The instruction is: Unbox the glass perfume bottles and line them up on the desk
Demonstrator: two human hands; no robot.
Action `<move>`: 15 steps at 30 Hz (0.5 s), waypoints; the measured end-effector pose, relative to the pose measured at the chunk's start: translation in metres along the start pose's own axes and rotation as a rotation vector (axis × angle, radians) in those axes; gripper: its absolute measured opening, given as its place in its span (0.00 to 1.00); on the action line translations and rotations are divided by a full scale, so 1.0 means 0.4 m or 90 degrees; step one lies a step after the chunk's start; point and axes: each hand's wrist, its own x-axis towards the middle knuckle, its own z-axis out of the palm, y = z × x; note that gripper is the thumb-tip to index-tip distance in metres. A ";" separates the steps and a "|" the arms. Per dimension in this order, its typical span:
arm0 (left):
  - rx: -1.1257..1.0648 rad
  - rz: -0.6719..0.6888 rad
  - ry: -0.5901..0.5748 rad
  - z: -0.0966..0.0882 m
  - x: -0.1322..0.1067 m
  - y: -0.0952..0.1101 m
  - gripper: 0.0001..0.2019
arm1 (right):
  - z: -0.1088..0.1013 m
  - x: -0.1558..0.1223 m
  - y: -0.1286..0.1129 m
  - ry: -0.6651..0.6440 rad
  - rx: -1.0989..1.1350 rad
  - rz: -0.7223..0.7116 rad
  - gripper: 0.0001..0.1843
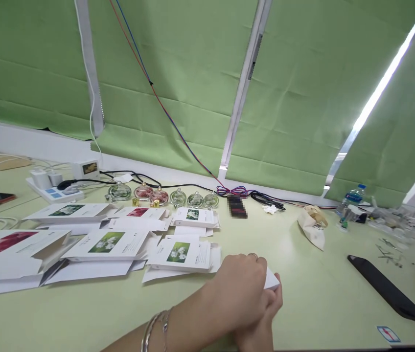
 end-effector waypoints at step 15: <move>-0.065 0.140 0.110 -0.015 0.020 -0.129 0.10 | -0.070 0.016 -0.087 0.031 0.002 -0.006 0.39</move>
